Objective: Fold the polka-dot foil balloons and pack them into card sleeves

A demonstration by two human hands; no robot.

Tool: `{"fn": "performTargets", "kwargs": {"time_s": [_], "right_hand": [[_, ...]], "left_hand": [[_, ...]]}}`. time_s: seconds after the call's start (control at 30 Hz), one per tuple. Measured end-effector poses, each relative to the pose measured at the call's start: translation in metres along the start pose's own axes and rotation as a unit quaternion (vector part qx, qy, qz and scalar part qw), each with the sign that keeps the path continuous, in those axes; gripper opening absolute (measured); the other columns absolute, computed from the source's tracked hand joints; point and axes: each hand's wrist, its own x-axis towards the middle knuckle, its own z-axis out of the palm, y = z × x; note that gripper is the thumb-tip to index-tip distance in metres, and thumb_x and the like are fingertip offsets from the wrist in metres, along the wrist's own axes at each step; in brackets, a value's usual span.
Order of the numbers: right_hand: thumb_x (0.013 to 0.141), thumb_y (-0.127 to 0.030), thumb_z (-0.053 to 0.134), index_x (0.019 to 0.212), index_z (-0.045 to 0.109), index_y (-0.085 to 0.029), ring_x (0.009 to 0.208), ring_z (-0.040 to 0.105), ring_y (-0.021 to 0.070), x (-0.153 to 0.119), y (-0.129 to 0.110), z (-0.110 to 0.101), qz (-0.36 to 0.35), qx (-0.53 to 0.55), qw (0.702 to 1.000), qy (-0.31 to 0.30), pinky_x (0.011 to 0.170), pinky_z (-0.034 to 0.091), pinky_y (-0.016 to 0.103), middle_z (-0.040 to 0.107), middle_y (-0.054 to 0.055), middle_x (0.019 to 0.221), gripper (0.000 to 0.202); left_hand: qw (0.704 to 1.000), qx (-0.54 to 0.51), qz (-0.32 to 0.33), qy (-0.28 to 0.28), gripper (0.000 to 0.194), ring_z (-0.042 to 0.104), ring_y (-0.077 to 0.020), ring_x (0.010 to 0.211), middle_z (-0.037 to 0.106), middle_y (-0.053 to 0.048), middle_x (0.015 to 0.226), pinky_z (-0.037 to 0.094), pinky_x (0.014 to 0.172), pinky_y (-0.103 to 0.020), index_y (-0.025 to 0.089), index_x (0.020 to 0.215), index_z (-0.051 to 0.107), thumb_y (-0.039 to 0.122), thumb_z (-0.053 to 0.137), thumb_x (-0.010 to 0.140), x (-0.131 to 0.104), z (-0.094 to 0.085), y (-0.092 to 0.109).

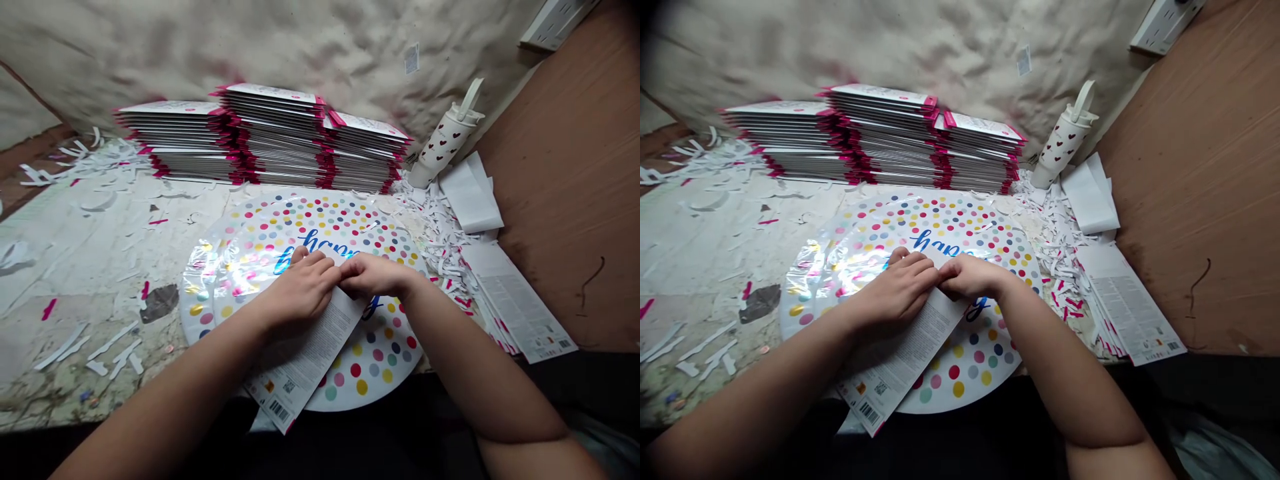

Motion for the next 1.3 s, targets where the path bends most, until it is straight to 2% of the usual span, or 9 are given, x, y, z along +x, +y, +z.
{"fn": "performTargets", "kwargs": {"time_s": [0.13,0.37,0.47,0.6,0.67,0.8,0.93,1.07,1.3], "right_hand": [[0.064,-0.023,0.071,0.103,0.062,-0.020,0.075,0.059,0.0135,-0.023,0.009,0.000,-0.145,0.057,0.955,0.252,0.066,0.049,0.025,0.065,0.002,0.083,0.040],[0.072,-0.033,0.068,0.101,0.060,-0.021,0.096,0.061,0.0202,-0.032,0.018,0.042,-0.236,0.265,0.916,0.187,0.089,0.045,0.036,0.067,0.005,0.099,0.032],[0.068,-0.030,0.072,0.104,0.057,-0.023,0.098,0.060,0.0201,-0.038,0.010,0.035,-0.251,0.233,0.918,0.200,0.088,0.045,0.035,0.066,0.004,0.105,0.040],[0.073,-0.038,0.065,0.100,0.058,-0.020,0.086,0.061,0.0187,-0.036,0.003,0.021,-0.225,0.138,0.950,0.167,0.078,0.048,0.032,0.067,0.005,0.095,0.033],[0.082,-0.042,0.053,0.086,0.061,-0.018,0.071,0.060,0.0174,-0.031,0.004,0.023,-0.192,0.019,0.950,0.245,0.067,0.048,0.030,0.065,0.004,0.077,0.026],[0.086,-0.026,0.048,0.089,0.062,-0.019,0.078,0.058,0.0186,-0.027,0.009,0.050,-0.257,-0.277,0.850,0.367,0.074,0.046,0.032,0.064,0.006,0.085,0.016],[0.084,-0.011,0.045,0.097,0.063,-0.019,0.089,0.059,0.0193,-0.034,0.010,0.080,-0.333,-0.390,0.825,0.236,0.080,0.046,0.031,0.066,0.007,0.095,0.023],[0.084,-0.012,0.048,0.095,0.064,-0.018,0.087,0.061,0.0196,-0.036,0.001,0.083,-0.332,-0.411,0.807,0.265,0.078,0.047,0.031,0.067,0.008,0.094,0.021],[0.085,-0.017,0.050,0.087,0.065,-0.018,0.081,0.061,0.0182,-0.034,-0.006,0.080,-0.341,-0.411,0.803,0.264,0.075,0.047,0.029,0.067,0.007,0.084,0.015]], "left_hand": [[0.995,0.033,-0.062,0.074,0.016,0.044,-0.0239,0.085,0.053,-0.008,0.082,0.033,0.083,-0.044,0.016,0.082,0.051,0.017,0.035,0.084,-0.001,-0.006,-0.003],[0.936,0.008,-0.208,0.284,0.038,0.032,-0.0337,0.122,0.042,-0.015,0.126,0.026,0.097,-0.051,0.017,0.113,0.045,0.035,0.053,0.080,-0.013,-0.036,0.015],[0.896,-0.234,-0.293,0.237,0.064,0.044,-0.0323,0.114,0.045,-0.014,0.126,0.040,0.088,-0.046,0.019,0.125,0.038,0.043,0.064,0.072,-0.028,-0.046,0.011],[0.742,-0.606,-0.287,0.013,0.045,0.060,-0.0184,0.077,0.063,-0.007,0.095,0.048,0.062,-0.028,0.017,0.107,0.055,0.039,0.067,0.070,-0.043,-0.035,0.010],[0.651,-0.676,-0.344,0.022,0.031,0.053,-0.0105,0.052,0.062,-0.002,0.071,0.039,0.043,-0.020,0.014,0.092,0.058,0.036,0.064,0.070,-0.049,-0.024,0.018],[0.542,-0.712,-0.443,0.061,0.021,0.033,-0.0047,0.030,0.043,0.005,0.041,0.021,0.030,-0.017,0.014,0.062,0.049,0.032,0.057,0.070,-0.058,-0.005,0.037],[0.584,-0.679,-0.434,0.103,0.025,0.037,-0.0049,0.032,0.044,0.006,0.042,0.026,0.031,-0.016,0.015,0.065,0.049,0.036,0.060,0.072,-0.065,-0.001,0.043],[0.642,-0.619,-0.438,0.117,0.029,0.038,-0.0061,0.030,0.047,0.005,0.039,0.026,0.031,-0.017,0.015,0.064,0.052,0.041,0.055,0.077,-0.065,-0.005,0.042],[0.616,-0.678,-0.391,0.089,0.030,0.041,-0.0059,0.034,0.052,0.001,0.040,0.027,0.035,-0.016,0.013,0.058,0.054,0.036,0.056,0.077,-0.057,-0.004,0.049]]}}
